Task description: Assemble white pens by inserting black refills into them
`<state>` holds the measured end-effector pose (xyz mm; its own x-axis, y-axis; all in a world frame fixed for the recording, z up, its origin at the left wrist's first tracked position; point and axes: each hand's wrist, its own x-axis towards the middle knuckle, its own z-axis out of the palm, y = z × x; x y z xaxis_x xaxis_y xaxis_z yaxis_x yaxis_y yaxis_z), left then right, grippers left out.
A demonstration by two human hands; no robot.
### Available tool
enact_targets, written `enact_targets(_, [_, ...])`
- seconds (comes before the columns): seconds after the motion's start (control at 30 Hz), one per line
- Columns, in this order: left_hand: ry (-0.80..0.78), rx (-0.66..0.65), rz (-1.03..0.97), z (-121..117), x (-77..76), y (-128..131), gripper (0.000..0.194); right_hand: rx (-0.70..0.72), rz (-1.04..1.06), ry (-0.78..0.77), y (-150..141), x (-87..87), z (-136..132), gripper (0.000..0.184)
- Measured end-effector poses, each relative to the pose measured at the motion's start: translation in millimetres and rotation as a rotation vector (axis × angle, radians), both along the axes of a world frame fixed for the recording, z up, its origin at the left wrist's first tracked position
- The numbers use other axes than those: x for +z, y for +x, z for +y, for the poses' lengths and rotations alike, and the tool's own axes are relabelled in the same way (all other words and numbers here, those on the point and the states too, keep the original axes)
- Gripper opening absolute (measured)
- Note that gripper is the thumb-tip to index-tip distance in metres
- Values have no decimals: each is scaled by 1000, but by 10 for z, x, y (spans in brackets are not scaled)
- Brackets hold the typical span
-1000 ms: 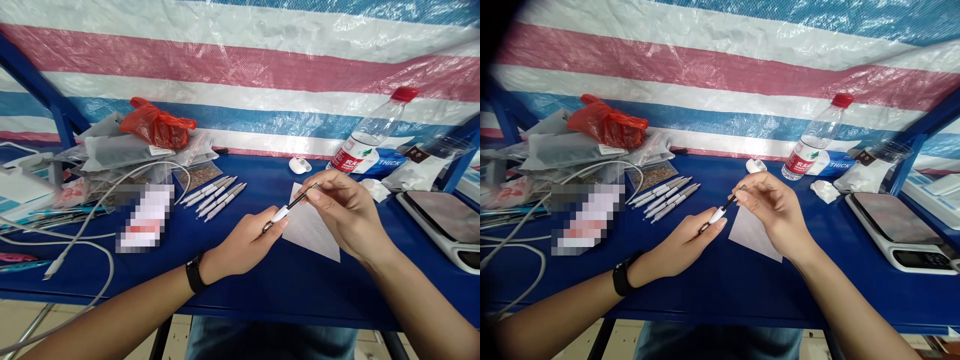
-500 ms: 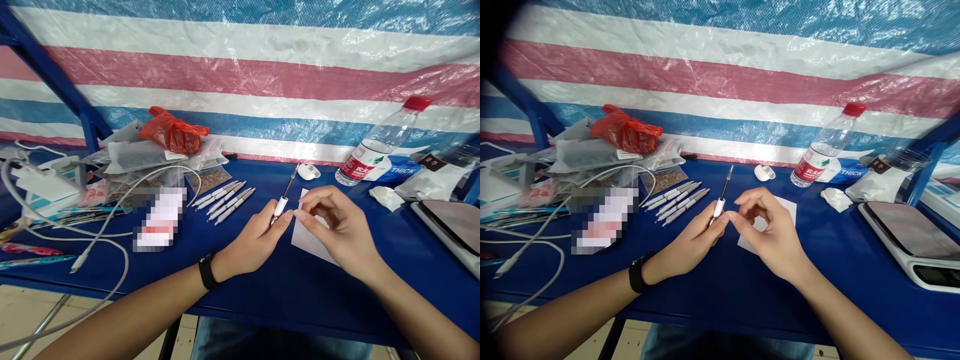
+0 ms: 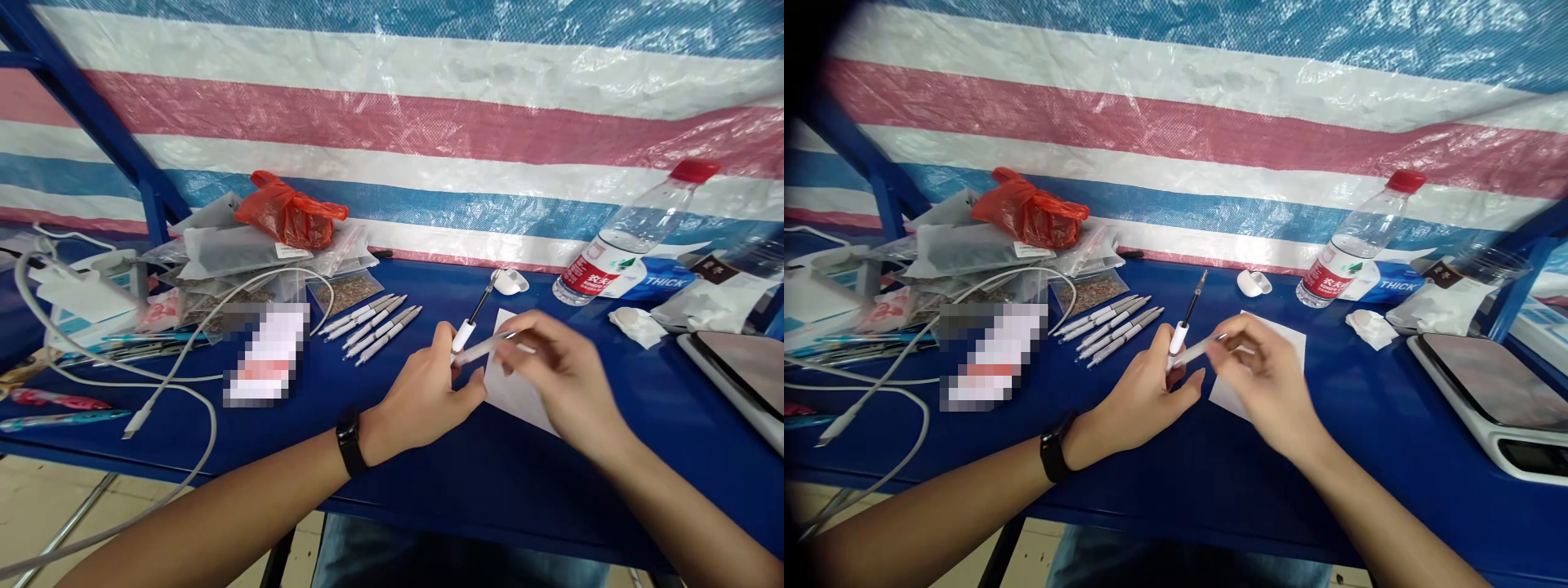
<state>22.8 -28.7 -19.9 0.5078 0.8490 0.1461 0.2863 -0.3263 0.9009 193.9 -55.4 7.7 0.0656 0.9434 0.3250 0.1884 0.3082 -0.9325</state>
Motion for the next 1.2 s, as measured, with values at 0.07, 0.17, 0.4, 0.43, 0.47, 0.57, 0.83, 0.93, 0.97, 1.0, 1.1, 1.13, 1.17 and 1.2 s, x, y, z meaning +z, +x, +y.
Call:
enact_targets(0.07, [-29,-12,-3,-17,23,-11,32,-63,165,87,126,93,32,8])
enact_targets(0.17, [-80,-69,-16,-37,45,-26,32,-142,291,172,304,238,57,10])
enact_targets(0.4, [-67,-118,65,-63,70,-21,40,-202,252,216,400,318,54,17])
enact_targets(0.43, [-60,-115,75,-64,71,-18,40,-192,230,214,393,308,55,17])
enact_targets(0.47, [-53,-111,83,-64,71,-15,39,-183,207,209,385,299,56,16])
enact_targets(0.57, [-44,-103,100,-61,65,-11,39,-178,172,193,356,281,60,15])
enact_targets(0.83, [-50,-99,108,-63,66,-8,39,-147,219,189,324,284,71,15])
enact_targets(0.93, [-48,-97,108,-63,71,-8,38,-114,183,189,295,238,79,13])
enact_targets(0.97, [-44,-98,104,-61,71,-10,38,-78,159,171,274,212,77,13])
enact_targets(1.0, [-35,-100,98,-57,72,-15,38,-33,135,142,248,184,73,14])
enact_targets(1.1, [31,-102,92,-37,66,-37,36,78,87,72,162,109,50,16])
enact_targets(1.13, [63,-100,98,-29,60,-47,35,89,74,69,140,96,42,16])
enact_targets(1.17, [96,-97,110,-20,53,-56,34,84,53,75,126,89,35,17])
enact_targets(1.2, [127,-95,123,-11,44,-64,33,69,20,89,119,89,30,18])
